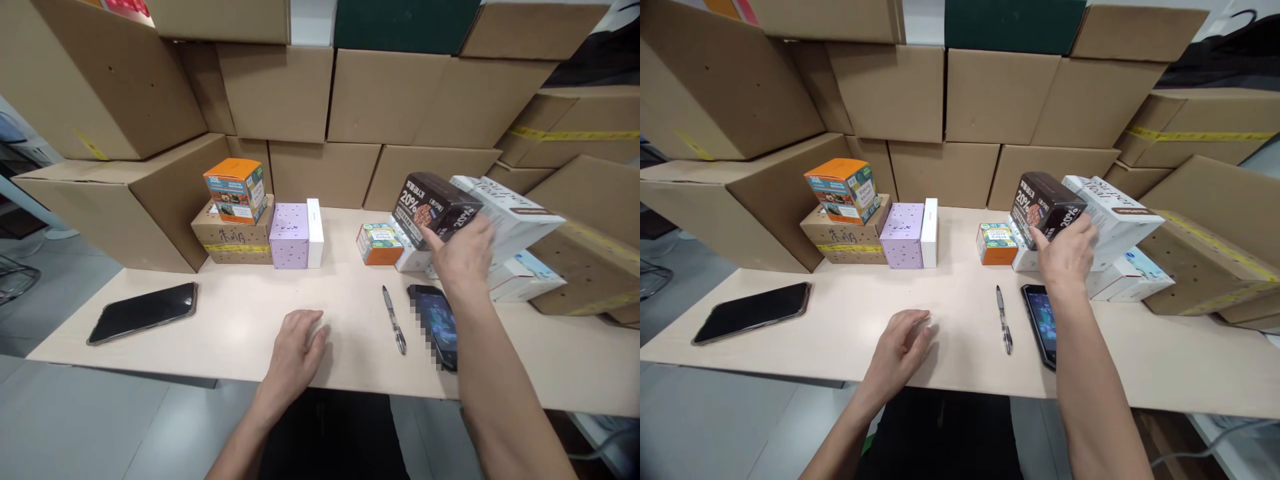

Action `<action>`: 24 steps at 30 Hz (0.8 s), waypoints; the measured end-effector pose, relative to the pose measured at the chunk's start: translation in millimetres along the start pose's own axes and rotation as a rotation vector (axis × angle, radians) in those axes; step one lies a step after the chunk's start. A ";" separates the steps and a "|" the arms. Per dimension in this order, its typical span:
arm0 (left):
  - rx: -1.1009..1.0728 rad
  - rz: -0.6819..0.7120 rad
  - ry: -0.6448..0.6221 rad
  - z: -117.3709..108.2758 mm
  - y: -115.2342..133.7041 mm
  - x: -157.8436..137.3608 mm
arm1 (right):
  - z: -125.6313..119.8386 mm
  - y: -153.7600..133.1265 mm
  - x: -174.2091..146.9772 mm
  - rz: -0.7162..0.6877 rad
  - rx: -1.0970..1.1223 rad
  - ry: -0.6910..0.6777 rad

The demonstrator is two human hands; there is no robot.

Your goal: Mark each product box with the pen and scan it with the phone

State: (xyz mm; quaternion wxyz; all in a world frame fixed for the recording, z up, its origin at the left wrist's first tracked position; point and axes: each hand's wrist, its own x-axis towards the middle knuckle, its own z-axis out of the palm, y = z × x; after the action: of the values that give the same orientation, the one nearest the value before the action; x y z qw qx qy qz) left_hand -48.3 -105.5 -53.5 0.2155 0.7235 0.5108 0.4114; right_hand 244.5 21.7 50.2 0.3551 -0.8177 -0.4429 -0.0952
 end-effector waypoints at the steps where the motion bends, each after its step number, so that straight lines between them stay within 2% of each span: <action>1: 0.000 0.000 0.002 -0.2 0.5 0.2 | -4.8 -1.8 -2.7 0.003 0.014 0.025; 3: 0.002 0.007 0.003 -0.3 0.9 0.7 | -13.9 -9.1 -12.4 -0.078 0.067 0.099; 5: 0.011 0.027 0.002 -0.1 0.5 1.1 | -17.6 -22.9 -28.5 -0.286 0.137 0.102; 6: 0.018 0.039 0.000 0.1 0.0 1.3 | -16.1 -32.4 -38.5 -0.414 0.168 0.032; 7: 0.025 0.048 -0.001 0.3 -0.5 1.4 | -12.2 -43.2 -49.1 -0.535 0.191 -0.105; 9: 0.033 0.059 0.001 0.5 -1.6 1.5 | 1.5 -66.0 -69.8 -0.707 0.184 -0.461; 11: 0.029 0.059 0.003 0.3 -2.6 1.3 | 18.6 -85.8 -85.8 -0.782 0.175 -0.595; 15: 0.006 0.048 0.004 -1.0 -3.1 1.3 | 43.2 -105.2 -97.3 -0.784 0.154 -0.652; 20: 0.016 0.060 -0.018 -1.4 -1.5 2.9 | 56.4 -113.7 -93.7 -0.626 0.106 -0.570; 24: -0.001 0.009 -0.017 -0.6 -3.8 2.1 | 59.6 -118.6 -85.5 -0.551 0.104 -0.506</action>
State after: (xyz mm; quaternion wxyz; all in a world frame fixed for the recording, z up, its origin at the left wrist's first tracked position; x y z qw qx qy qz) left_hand -50.7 -102.1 -55.2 0.2183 0.7292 0.5056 0.4063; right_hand 90.7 47.4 25.4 0.2367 -0.6464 -0.7242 0.0405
